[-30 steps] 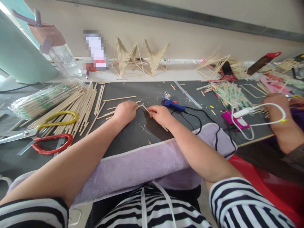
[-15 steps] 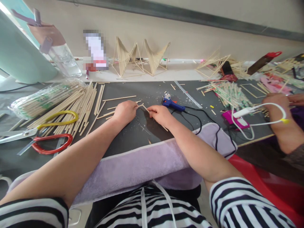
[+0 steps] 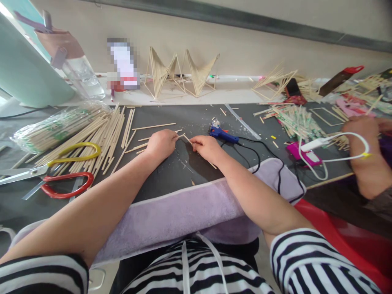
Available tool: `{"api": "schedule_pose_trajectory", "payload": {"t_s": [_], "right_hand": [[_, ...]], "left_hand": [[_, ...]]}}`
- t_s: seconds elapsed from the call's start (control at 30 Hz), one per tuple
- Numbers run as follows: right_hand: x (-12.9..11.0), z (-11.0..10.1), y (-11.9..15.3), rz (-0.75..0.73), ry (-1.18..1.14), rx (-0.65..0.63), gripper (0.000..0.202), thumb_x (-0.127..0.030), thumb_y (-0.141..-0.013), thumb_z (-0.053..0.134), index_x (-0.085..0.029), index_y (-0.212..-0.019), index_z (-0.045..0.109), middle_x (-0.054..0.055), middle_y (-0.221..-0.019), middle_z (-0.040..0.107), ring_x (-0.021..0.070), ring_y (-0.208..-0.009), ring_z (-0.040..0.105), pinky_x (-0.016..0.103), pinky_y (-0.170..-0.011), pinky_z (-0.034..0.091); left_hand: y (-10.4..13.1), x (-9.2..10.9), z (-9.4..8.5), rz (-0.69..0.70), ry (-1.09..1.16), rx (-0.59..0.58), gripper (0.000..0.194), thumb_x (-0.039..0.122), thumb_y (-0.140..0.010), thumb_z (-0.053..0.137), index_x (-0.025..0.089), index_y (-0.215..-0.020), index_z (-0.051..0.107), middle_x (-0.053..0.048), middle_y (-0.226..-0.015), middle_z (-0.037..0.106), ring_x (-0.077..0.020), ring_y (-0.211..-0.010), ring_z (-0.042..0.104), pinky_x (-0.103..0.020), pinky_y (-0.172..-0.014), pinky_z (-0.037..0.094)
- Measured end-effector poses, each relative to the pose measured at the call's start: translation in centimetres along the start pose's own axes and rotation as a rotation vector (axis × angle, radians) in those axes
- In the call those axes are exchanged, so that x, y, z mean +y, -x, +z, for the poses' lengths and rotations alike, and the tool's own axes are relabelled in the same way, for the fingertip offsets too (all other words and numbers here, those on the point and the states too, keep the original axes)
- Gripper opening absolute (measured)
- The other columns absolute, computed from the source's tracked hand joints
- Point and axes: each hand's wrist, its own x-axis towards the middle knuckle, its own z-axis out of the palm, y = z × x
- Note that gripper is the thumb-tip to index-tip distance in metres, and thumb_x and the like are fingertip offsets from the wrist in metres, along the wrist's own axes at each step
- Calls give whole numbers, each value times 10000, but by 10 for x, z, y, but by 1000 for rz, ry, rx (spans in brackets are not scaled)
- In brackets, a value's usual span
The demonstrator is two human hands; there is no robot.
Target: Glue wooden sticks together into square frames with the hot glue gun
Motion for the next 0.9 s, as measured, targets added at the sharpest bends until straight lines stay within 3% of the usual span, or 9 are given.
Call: {"api": "schedule_pose_trajectory", "payload": {"t_s": [0.9], "right_hand": [[-2, -1, 0, -3, 30, -6, 265, -138, -810, 531, -184, -960, 745, -5, -718, 698, 116, -671, 594, 219, -637, 399]], "left_hand": [[1, 1, 0, 1, -14, -7, 325, 299, -884, 416, 217, -944, 724, -68, -1006, 720, -244, -966, 639, -310, -759, 454]]}}
